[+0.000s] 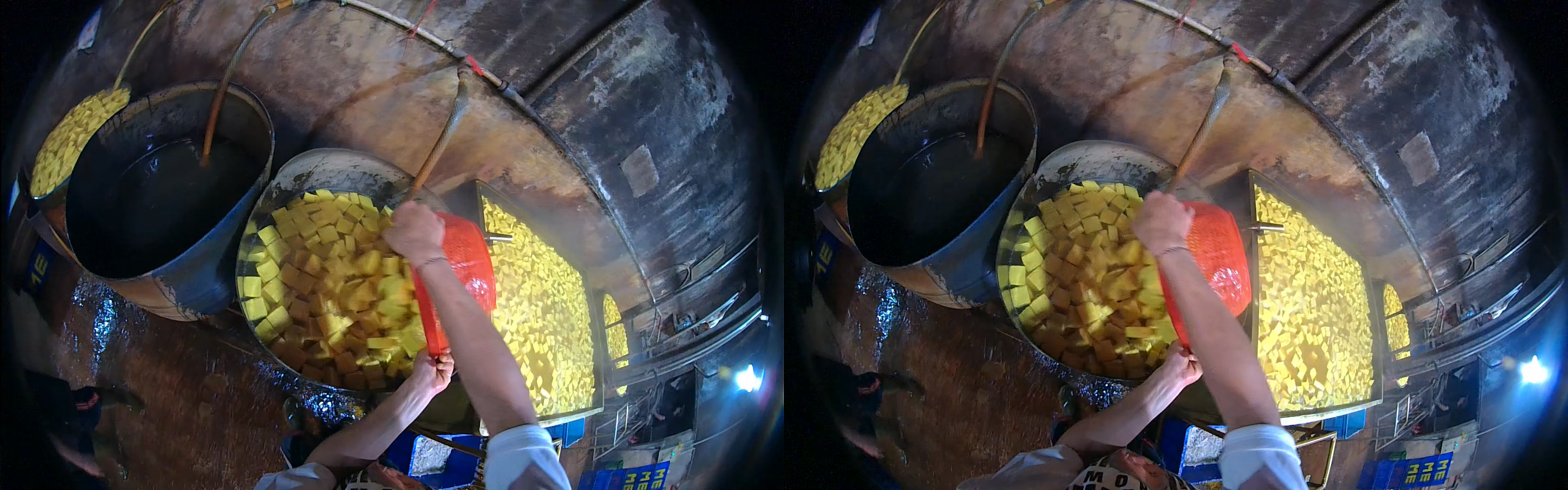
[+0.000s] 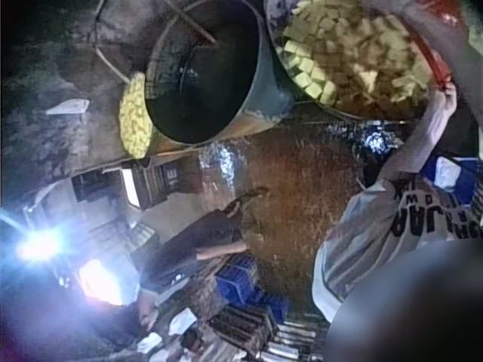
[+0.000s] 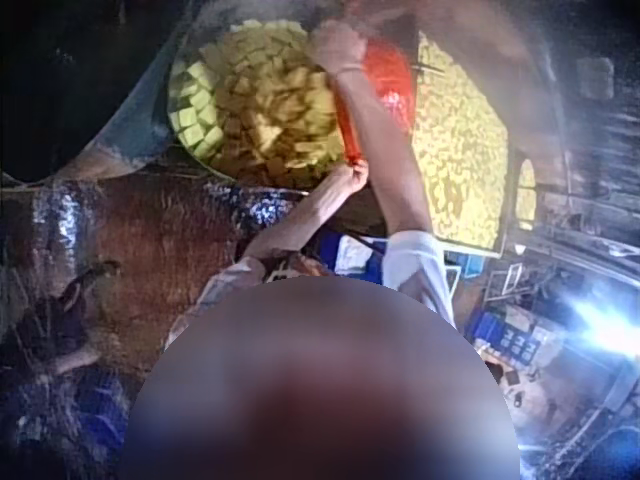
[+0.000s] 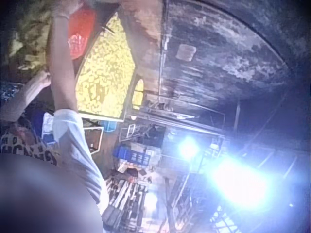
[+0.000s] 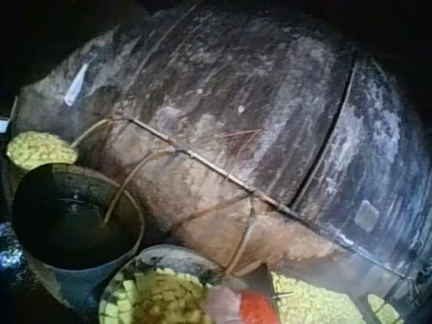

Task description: The person uses a red plastic strainer to scoop yellow cubed food items from a large rectangular metal tray filled with liquid and transfers them into a large round metal pot. The person repeats this scooping and transferring action multiple times.

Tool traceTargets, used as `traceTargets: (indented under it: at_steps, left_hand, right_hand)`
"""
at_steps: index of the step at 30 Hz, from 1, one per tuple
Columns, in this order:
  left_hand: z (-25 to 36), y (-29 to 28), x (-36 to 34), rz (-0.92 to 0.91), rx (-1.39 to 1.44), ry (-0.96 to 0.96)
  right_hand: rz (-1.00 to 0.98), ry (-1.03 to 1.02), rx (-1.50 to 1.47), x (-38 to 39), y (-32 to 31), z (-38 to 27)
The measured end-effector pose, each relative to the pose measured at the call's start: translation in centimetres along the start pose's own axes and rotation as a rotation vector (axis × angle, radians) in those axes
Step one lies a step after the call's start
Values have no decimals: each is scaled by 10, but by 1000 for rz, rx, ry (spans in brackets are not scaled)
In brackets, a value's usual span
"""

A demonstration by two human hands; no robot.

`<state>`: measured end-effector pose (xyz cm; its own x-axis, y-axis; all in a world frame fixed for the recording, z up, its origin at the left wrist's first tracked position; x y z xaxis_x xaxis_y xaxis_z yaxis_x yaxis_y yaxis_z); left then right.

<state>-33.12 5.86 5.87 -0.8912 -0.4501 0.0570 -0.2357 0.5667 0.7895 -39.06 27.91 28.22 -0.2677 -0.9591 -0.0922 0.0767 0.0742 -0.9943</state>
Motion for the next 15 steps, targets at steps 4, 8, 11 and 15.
traceTargets:
  at_steps: [4, 8, 11, 15]
  left_hand:
    - [-28, 34, -13, 113, -143, 113]
    - [-19, 44, -16, 334, -628, 326]
    - [-17, 85, 8, 368, -1213, 513]
    - [10, 102, 19, 306, -1671, 929]
  right_hand:
    - [63, -9, 133, 1, -25, 13]
    - [357, -5, -236, 48, -100, 171]
    - [557, 212, -1157, 143, -87, 299]
    - [533, 459, -1651, 233, 4, 359]
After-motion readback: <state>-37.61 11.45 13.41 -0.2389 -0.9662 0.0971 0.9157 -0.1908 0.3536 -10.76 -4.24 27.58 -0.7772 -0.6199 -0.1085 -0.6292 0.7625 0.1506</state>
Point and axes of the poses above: each hand's wrist, its own x-axis away from the middle knuckle, its own y-axis out of the palm, z = x × y, the point moved 3 cm from there along -x, towards the middle knuckle, and after that the axes turned 2 degrees about x, right-handed, at the moved point
